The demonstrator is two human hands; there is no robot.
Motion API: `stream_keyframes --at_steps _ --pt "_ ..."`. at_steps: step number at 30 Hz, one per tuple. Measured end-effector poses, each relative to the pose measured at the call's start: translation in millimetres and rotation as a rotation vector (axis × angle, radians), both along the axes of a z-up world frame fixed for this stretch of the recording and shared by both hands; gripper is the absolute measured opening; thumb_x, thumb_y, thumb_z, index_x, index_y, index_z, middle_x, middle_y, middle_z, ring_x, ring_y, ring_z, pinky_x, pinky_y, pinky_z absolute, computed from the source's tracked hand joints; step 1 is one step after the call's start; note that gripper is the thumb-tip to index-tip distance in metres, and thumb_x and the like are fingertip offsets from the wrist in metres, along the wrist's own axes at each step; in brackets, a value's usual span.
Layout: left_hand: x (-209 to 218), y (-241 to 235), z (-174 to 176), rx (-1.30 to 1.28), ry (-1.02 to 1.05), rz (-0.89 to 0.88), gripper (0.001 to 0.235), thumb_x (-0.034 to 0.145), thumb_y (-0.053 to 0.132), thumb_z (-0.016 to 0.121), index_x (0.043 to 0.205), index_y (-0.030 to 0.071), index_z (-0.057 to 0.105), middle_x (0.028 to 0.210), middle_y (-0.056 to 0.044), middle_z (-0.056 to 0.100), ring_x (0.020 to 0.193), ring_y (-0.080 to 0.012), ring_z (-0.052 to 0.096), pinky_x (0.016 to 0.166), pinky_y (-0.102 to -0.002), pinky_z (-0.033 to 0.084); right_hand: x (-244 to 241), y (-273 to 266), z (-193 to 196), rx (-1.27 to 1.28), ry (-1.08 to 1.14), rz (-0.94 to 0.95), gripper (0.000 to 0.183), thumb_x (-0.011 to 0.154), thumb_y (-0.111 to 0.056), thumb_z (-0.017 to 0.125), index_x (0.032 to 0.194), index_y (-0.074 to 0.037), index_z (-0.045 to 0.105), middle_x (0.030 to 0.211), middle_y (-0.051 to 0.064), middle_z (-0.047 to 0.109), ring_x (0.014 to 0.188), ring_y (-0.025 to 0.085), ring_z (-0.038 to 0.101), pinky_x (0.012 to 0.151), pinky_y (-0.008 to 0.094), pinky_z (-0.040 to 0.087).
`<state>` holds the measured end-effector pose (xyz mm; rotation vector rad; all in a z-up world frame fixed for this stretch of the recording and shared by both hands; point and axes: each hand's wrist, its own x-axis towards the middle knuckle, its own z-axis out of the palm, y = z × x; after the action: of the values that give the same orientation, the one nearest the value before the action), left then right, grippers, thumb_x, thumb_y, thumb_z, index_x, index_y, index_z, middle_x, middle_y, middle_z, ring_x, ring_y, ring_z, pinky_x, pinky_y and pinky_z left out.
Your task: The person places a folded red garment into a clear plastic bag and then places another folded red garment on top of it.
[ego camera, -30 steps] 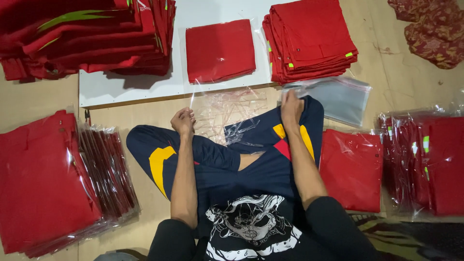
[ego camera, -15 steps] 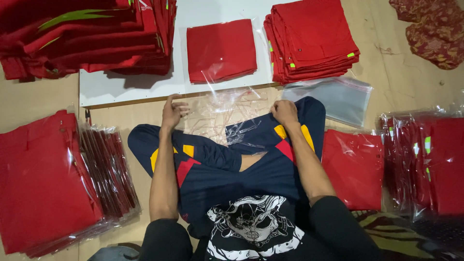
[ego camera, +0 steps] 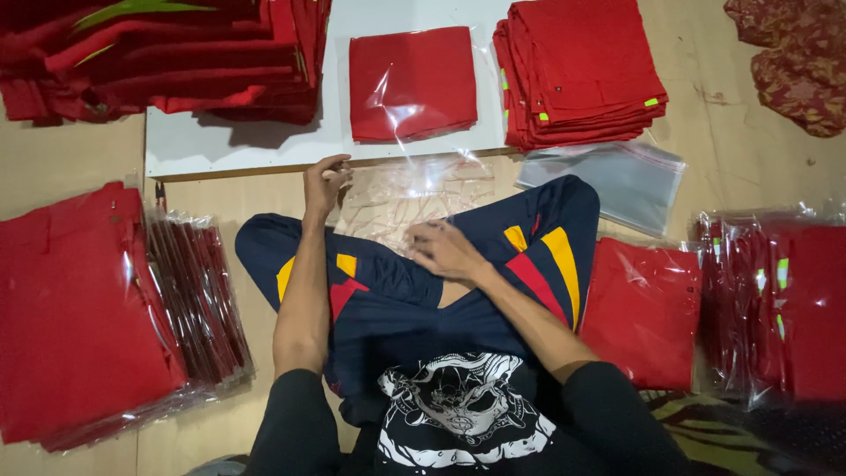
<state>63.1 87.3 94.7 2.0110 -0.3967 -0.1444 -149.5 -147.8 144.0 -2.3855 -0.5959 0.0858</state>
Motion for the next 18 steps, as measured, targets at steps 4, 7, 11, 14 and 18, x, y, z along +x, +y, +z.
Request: stream_keyframes --at_steps 4,7,11,14,18 --pt "0.2 -5.1 8.0 -0.071 -0.078 0.009 0.048 0.075 -0.017 0.08 0.111 0.014 0.08 0.09 -0.007 0.075 0.086 -0.02 0.067 0.08 -0.034 0.059 21.8 -42.3 -21.6 -0.008 -0.479 -0.297 0.008 0.09 -0.022 0.073 0.086 -0.015 0.076 0.105 0.005 0.076 0.098 0.023 0.072 0.089 0.037 0.054" --pt "5.7 -5.1 -5.6 -0.077 -0.106 0.019 0.044 0.077 -0.016 0.08 0.11 0.014 0.081 0.089 -0.008 0.074 0.085 -0.02 0.066 0.078 -0.034 0.059 29.7 -91.0 -3.5 0.009 -0.546 -0.608 0.005 0.087 -0.014 0.075 0.083 -0.012 0.071 0.082 0.01 0.074 0.08 0.032 0.072 0.073 0.042 0.056" --pt "7.6 -6.5 -8.1 -0.09 -0.106 0.033 0.045 0.079 -0.015 0.08 0.111 0.016 0.081 0.09 -0.007 0.072 0.084 -0.0169 0.063 0.083 -0.034 0.056 38.9 -158.7 -3.5 0.054 -0.023 -0.749 0.051 0.107 -0.004 0.041 0.154 -0.023 0.035 0.084 0.02 0.066 0.086 0.047 0.067 0.079 0.057 0.051" --pt "10.3 -10.3 -12.7 -0.146 -0.04 0.033 0.042 0.078 -0.013 0.081 0.11 0.014 0.081 0.094 -0.01 0.075 0.087 -0.0183 0.064 0.083 -0.035 0.056 42.0 -163.9 1.6 0.078 0.094 -0.538 0.06 0.095 0.007 0.047 0.15 -0.016 0.043 0.095 0.022 0.071 0.092 0.042 0.07 0.084 0.053 0.055" --pt "10.9 -14.0 -12.3 -0.135 -0.046 0.063 0.042 0.078 -0.014 0.08 0.108 0.016 0.082 0.095 -0.009 0.076 0.087 -0.0188 0.067 0.084 -0.034 0.055 61.7 -178.6 -51.4 0.156 0.077 -0.557 0.065 0.094 0.008 0.058 0.15 -0.024 0.051 0.111 0.017 0.072 0.097 0.038 0.071 0.084 0.046 0.06"
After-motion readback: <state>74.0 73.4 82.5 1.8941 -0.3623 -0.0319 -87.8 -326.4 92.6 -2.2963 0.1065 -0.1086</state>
